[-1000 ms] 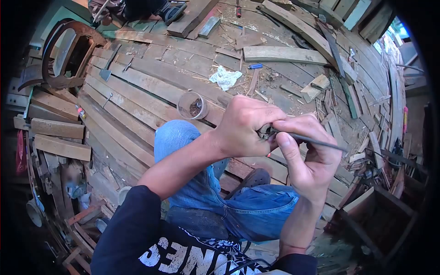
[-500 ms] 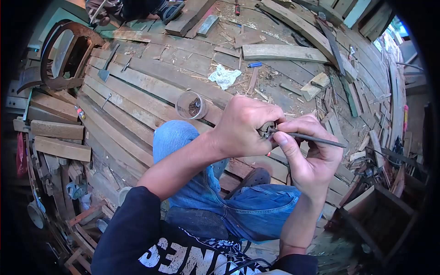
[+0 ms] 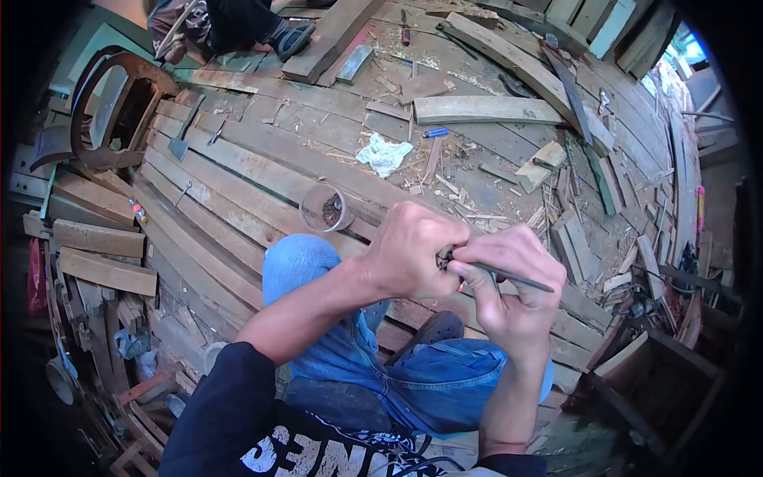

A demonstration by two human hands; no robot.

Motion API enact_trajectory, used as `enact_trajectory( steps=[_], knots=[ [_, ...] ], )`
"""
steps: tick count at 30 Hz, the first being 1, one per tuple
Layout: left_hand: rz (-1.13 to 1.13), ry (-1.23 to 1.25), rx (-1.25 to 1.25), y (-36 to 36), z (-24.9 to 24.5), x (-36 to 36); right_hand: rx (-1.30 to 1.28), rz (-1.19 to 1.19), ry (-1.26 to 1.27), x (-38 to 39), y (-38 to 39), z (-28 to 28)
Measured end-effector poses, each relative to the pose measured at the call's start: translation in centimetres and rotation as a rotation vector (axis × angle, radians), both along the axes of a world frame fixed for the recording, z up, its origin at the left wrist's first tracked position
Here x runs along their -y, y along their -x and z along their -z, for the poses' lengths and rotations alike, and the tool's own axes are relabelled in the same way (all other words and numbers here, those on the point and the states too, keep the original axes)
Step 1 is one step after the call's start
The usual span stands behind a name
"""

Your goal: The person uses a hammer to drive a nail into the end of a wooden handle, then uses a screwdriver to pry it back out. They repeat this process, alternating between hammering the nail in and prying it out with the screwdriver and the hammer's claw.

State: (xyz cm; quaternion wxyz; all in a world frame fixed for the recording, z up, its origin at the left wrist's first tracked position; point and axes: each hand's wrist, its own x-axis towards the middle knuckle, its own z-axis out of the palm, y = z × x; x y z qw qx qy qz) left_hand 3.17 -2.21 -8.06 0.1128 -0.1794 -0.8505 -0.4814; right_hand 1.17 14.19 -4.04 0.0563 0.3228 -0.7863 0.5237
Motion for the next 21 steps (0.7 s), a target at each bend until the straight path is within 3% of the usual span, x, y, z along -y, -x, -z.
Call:
enact_trajectory(
  steps=[13,21],
  knots=[
    [0.112,0.091,0.343,0.4,0.6,0.4,0.007,-0.104,-0.093,-0.4,1.4,0.8],
    [0.213,-0.141,0.323,0.7,-0.1,0.6,0.077,-0.059,-0.044,-0.4,1.7,0.5]
  ],
)
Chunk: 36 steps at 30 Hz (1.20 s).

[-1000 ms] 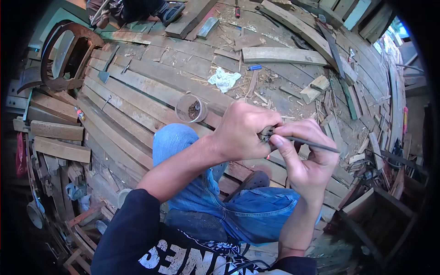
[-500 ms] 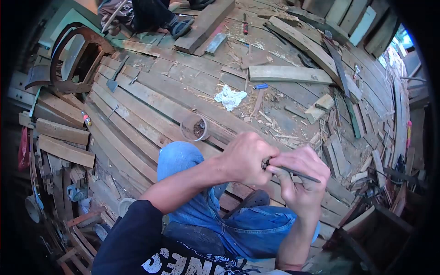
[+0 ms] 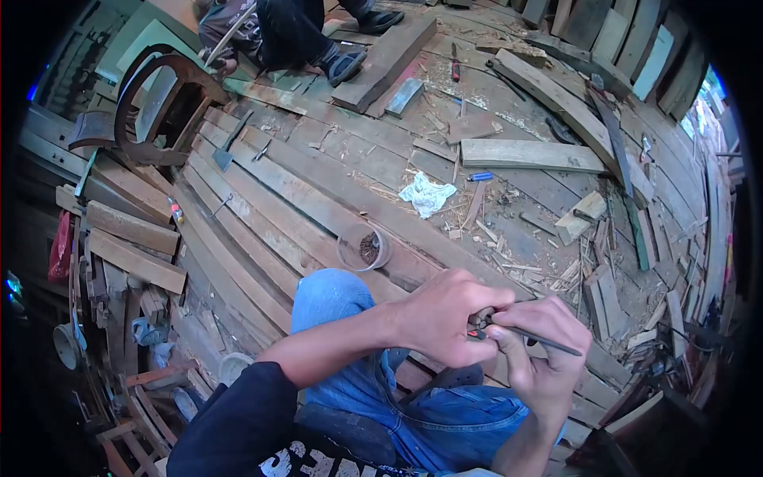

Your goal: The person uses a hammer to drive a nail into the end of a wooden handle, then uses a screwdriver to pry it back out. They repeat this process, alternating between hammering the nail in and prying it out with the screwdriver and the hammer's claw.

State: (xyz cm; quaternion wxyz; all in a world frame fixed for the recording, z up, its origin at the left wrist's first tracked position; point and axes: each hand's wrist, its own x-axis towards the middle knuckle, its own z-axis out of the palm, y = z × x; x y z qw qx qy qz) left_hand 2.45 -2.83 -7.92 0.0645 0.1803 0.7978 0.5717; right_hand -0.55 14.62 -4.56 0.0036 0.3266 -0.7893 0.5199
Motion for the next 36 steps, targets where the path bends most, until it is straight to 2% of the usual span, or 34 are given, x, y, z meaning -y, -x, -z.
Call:
enact_trajectory(
  steps=[1,3,9,15,22,27,29,31,33,36],
  knots=[
    [-0.004,0.001,0.001,0.0,-0.1,0.0,0.015,0.029,0.010,-0.1,-0.1,0.0],
    [0.074,-0.181,0.009,0.2,-0.1,0.0,0.050,0.026,0.006,-0.4,0.0,0.0],
    [0.166,-0.184,0.228,0.3,-1.1,1.0,0.032,0.026,0.013,-0.4,0.0,-0.1],
    [0.179,-0.276,0.070,-0.2,0.4,0.6,0.103,0.041,0.031,-0.6,-0.3,-0.4],
    [0.212,-0.274,0.172,-0.8,-0.6,0.6,0.172,0.051,0.055,-1.1,-0.6,-0.7],
    [0.180,-0.241,0.055,-1.1,-0.6,0.5,0.205,0.028,0.065,-1.3,-0.6,-1.0],
    [0.177,-0.244,0.089,-1.3,-0.9,0.5,0.302,0.004,0.002,-1.8,-0.7,-1.3],
    [0.175,-0.247,0.122,-1.4,-0.9,0.3,0.287,0.028,0.024,-1.5,-1.1,-1.3],
    [0.156,-0.283,0.008,-1.4,-0.7,0.1,0.301,0.045,0.020,-1.6,-1.1,-1.3],
    [0.155,-0.275,0.014,-1.5,-1.0,0.1,0.323,0.039,0.022,-1.6,-1.1,-1.4]
  ],
)
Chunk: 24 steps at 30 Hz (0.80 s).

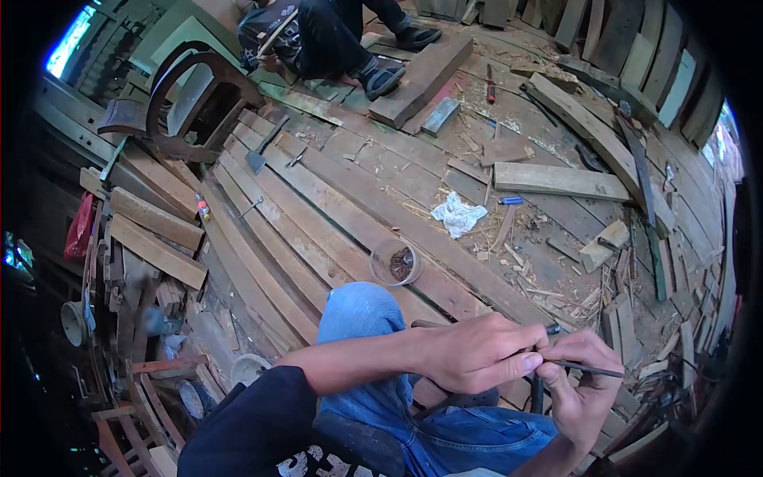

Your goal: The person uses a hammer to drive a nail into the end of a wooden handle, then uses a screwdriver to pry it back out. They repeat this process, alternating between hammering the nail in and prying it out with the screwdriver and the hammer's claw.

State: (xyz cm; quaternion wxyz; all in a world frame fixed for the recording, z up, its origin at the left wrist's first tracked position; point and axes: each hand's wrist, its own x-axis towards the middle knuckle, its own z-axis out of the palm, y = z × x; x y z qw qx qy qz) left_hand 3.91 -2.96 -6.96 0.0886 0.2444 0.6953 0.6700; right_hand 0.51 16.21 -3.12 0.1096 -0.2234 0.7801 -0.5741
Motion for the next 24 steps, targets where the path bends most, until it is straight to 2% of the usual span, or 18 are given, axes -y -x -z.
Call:
enact_trajectory(
  steps=[7,8,13,15,17,19,20,24],
  knots=[
    [-0.136,-0.009,-0.087,0.0,0.3,-0.4,-0.060,-0.013,0.020,0.3,0.2,-0.4],
    [-0.131,0.037,-0.095,0.0,0.2,0.0,-0.130,0.017,0.052,0.3,0.4,-0.1],
    [-0.171,0.009,-0.090,0.0,0.6,-0.1,-0.114,0.092,0.129,-0.5,0.5,-0.2],
    [-0.152,0.079,-0.063,0.0,0.5,0.1,-0.124,0.141,0.223,-0.5,0.5,0.2],
    [-0.078,0.138,-0.027,-0.1,0.2,0.5,-0.093,0.138,0.177,-0.6,0.5,-0.2],
    [-0.132,0.189,-0.010,-0.1,0.5,0.1,-0.108,0.169,0.183,-0.5,0.6,0.0],
    [-0.132,0.221,-0.134,0.0,1.0,0.2,-0.135,0.148,0.164,-0.5,0.7,0.0],
    [-0.187,0.245,-0.241,0.0,1.5,-0.3,-0.090,0.185,0.148,-0.5,0.4,-0.1]
  ],
)
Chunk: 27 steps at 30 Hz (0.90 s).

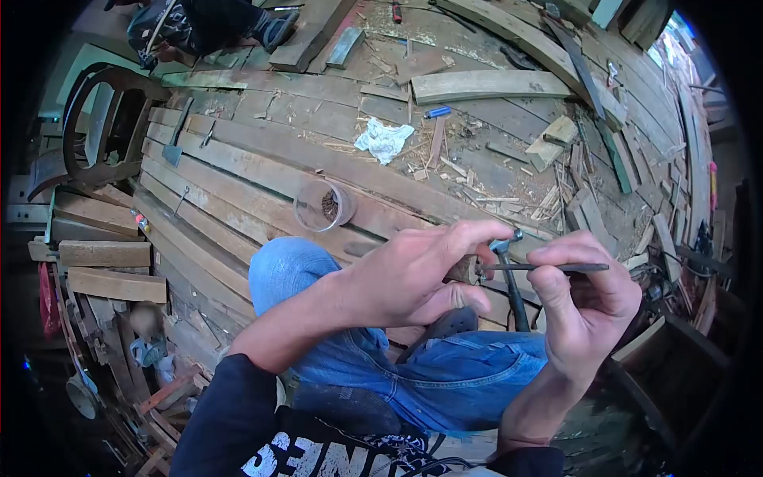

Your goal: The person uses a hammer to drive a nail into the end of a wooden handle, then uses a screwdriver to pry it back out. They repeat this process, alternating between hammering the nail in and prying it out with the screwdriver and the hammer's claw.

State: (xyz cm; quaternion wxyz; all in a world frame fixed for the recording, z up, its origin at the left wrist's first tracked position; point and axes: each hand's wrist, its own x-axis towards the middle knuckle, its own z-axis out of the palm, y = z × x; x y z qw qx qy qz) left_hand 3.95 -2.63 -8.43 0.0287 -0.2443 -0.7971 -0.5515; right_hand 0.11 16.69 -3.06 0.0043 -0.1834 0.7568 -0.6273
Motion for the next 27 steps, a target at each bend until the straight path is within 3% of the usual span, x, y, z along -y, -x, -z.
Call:
enact_trajectory(
  steps=[12,27],
  knots=[
    [-0.070,0.038,-0.222,0.5,0.4,-0.1,-0.125,-0.023,-0.077,-0.1,0.1,-0.1],
    [-0.113,0.130,-0.216,0.4,-0.2,0.0,-0.179,-0.037,-0.097,0.0,-0.2,-0.3]
  ],
)
